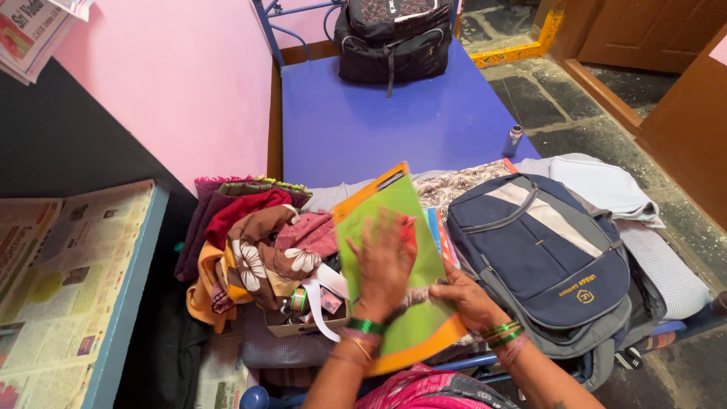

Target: The person organizes school materials by picking up books and notebooks from a bed, turning them over, and placing them onto a shelf by hand, then sorting through small pouches and plastic covers on the bed.

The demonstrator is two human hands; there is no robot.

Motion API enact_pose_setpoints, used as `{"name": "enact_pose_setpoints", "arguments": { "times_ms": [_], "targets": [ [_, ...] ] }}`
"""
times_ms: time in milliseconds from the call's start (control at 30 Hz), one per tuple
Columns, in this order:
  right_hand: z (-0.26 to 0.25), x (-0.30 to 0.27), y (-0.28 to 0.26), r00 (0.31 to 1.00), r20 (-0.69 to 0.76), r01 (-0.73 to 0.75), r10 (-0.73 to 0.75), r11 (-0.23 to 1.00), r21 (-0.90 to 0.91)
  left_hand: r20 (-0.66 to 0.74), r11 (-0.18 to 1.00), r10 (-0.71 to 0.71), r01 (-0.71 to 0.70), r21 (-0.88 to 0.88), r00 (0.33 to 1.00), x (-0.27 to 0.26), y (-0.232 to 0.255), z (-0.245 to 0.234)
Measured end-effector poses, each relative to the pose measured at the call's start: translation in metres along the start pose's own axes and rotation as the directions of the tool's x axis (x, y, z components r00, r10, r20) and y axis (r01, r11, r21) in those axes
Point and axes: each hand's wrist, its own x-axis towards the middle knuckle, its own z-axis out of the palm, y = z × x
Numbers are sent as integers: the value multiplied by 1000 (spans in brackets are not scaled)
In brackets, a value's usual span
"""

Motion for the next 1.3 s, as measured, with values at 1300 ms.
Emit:
{"name": "enact_pose_setpoints", "arguments": {
  "times_ms": [1300],
  "targets": [
    [70,38,-108,971,45,233,-236,970,64,125,192,-345,201,-961,930,35,-45,-90]
  ]
}}
